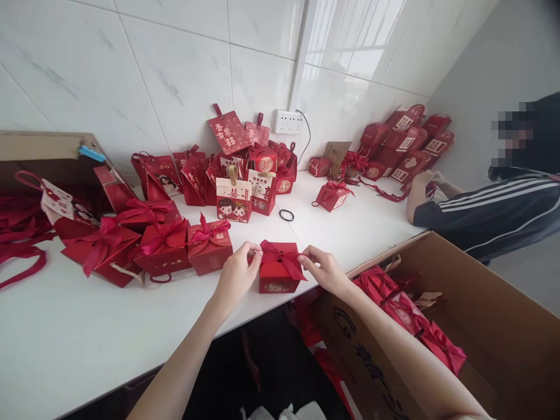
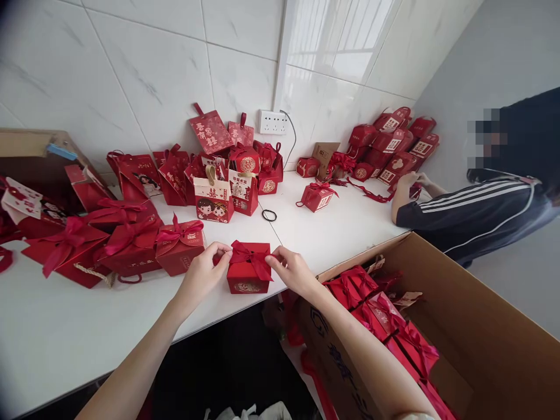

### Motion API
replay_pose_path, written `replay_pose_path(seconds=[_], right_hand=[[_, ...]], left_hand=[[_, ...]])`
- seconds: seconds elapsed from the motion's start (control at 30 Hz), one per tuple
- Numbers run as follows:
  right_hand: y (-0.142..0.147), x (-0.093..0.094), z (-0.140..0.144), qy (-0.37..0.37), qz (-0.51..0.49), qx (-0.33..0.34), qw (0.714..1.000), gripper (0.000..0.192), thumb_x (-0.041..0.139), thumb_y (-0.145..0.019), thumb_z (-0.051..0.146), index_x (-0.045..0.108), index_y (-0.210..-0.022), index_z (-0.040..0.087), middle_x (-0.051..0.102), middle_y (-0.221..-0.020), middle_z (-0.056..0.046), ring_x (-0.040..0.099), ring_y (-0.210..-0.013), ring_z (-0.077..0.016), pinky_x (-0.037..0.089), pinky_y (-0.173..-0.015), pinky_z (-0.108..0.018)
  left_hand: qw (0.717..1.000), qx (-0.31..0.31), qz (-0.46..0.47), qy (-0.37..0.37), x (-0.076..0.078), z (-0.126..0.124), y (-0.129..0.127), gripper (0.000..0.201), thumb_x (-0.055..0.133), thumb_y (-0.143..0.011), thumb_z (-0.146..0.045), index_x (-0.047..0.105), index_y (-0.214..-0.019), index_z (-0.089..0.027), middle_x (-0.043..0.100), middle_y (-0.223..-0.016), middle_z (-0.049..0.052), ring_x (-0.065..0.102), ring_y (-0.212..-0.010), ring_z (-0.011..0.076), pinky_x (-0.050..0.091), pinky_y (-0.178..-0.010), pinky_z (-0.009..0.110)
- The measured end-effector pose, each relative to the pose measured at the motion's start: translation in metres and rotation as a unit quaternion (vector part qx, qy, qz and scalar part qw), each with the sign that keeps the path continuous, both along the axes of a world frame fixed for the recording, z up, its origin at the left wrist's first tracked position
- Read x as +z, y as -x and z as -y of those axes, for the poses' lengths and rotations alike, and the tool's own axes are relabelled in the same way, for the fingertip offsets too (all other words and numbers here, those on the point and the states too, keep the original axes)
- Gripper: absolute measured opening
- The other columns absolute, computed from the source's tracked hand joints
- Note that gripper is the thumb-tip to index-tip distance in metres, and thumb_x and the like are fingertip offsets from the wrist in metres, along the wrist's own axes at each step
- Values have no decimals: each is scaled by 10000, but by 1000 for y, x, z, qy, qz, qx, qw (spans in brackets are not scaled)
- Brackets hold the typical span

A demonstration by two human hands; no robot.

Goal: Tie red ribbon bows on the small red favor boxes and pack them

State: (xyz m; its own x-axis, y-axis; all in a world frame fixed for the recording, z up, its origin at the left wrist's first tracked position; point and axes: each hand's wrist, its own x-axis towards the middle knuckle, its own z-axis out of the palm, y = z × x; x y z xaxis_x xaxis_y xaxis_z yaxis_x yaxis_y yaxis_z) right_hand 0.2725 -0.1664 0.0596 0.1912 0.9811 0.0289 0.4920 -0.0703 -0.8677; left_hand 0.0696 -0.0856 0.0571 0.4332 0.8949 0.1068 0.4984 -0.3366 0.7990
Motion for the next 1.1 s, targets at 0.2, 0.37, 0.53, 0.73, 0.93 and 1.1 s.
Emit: replay_pose_path(seconds=[0.2, 0.37, 0.53, 0.73, 0.93, 1.1], right_hand=[[0, -12, -22, 48, -204, -18, 978, 481, 595, -677, 630, 440, -556, 191, 467, -519, 45, 436, -505, -90, 392, -569, -267], [1, -19, -30, 83, -247, -12, 965, 513, 645, -623, 633, 404, -542, 187, 404, -497, 74, 351, -449, -52, 326, -479, -228], [4, -20, -29, 78, -248, -18, 965, 499, 649, -632, 619, 420, -562, 181, 421, -513, 74, 354, -458, -48, 307, -470, -220], [0, -22, -26, 88, -211, -6, 973, 479, 615, -662, 632, 459, -622, 181, 501, -600, 22, 502, -535, -108, 443, -557, -290], [-4, 4, -19, -51, 69, 162, 983, 924, 754, -540, 570, 369, -1295, 200, 325, -1390, -161, 333, -1304, -320, 366, -1014, -488], [6, 12, -15, -24, 223, 260, 939, 981, 751, -631, 375, 197, -1425, 222, 403, -1339, -140, 523, -1146, -291, 459, -950, -432]], left_hand=[[995, -77, 46, 34, 12, 27, 5, 195, 455, -857, -353, 582, -839, -206, 647, -765, 2, 612, -699, 160, 478, -633, 255], [992, -110, -30, 60, 18, 40, 12, 185, 473, -853, -333, 624, -849, -226, 676, -782, -9, 634, -710, 170, 489, -654, 270], [993, -112, -47, -8, 22, 47, 16, 137, 493, -843, -273, 623, -859, -233, 681, -855, -7, 641, -782, 177, 496, -700, 282], [986, -107, -25, -126, 13, 60, 14, 127, 495, -842, -201, 601, -773, -217, 648, -749, -4, 614, -730, 166, 501, -682, 296], [981, -111, -77, -137, 15, 72, 22, 123, 546, -828, -235, 637, -909, -219, 675, -845, 20, 634, -793, 195, 516, -728, 324], [977, -149, -137, -70, 19, 75, 27, 258, 543, -837, -319, 637, -1062, -234, 695, -971, 33, 663, -845, 213, 520, -715, 303]])
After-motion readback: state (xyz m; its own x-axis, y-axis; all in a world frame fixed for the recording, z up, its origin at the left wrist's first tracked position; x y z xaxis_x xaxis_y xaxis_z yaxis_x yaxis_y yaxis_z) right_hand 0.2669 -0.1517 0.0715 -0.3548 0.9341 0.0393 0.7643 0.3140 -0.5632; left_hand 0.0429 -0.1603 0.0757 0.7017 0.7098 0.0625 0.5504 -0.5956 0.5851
